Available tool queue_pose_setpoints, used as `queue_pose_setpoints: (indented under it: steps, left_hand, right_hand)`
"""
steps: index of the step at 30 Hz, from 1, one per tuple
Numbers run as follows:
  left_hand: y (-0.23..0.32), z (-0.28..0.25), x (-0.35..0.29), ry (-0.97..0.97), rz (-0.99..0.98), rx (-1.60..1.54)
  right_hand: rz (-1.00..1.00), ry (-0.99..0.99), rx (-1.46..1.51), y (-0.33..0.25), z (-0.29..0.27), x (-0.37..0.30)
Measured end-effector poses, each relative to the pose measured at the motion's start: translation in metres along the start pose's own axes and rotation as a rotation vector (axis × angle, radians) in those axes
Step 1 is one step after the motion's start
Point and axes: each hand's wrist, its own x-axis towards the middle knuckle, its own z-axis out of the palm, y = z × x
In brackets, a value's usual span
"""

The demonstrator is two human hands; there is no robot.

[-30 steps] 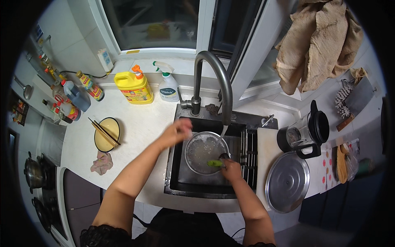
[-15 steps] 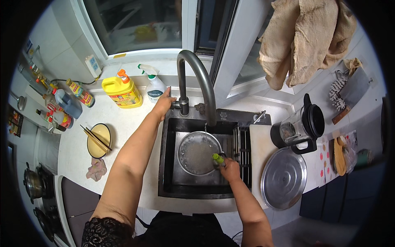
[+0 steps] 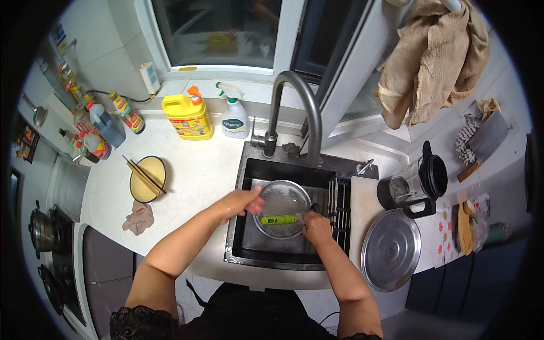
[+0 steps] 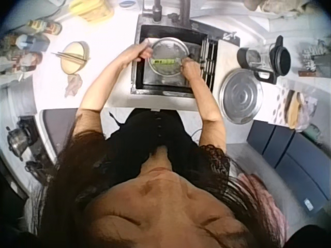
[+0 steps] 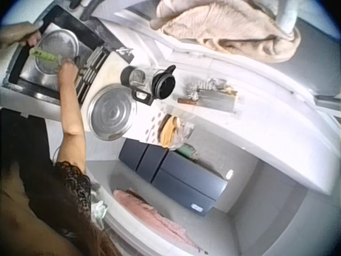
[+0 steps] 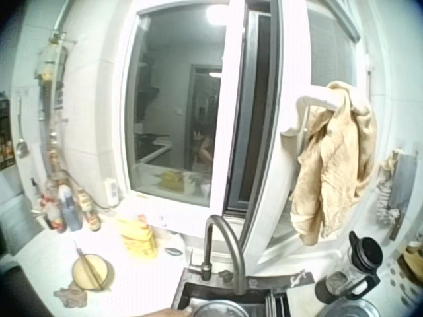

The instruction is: The person washes a bowl, chopsticks, and a ladle in a kitchen sink using a sponge and running water. They rinse each item thoroughly and place the cleaned bowl and chopsticks into a drawer.

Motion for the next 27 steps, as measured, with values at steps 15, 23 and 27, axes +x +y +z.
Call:
queue_pose_setpoints:
  steps: [15,23,27]
  left_hand:
    - [-0.096,0.036,-0.051,0.154,0.23,0.62]
    - [-0.104,0.033,-0.094,0.321,0.267,0.746]
    - [-0.109,0.041,-0.102,0.369,0.298,0.763]
  right_hand:
    - [0.115,0.003,-0.086,-0.043,-0.023,-0.003]
    - [0.212,0.256,0.098,0.004,0.016,-0.011]
    - [0.15,0.271,0.209,0.01,0.025,-0.003]
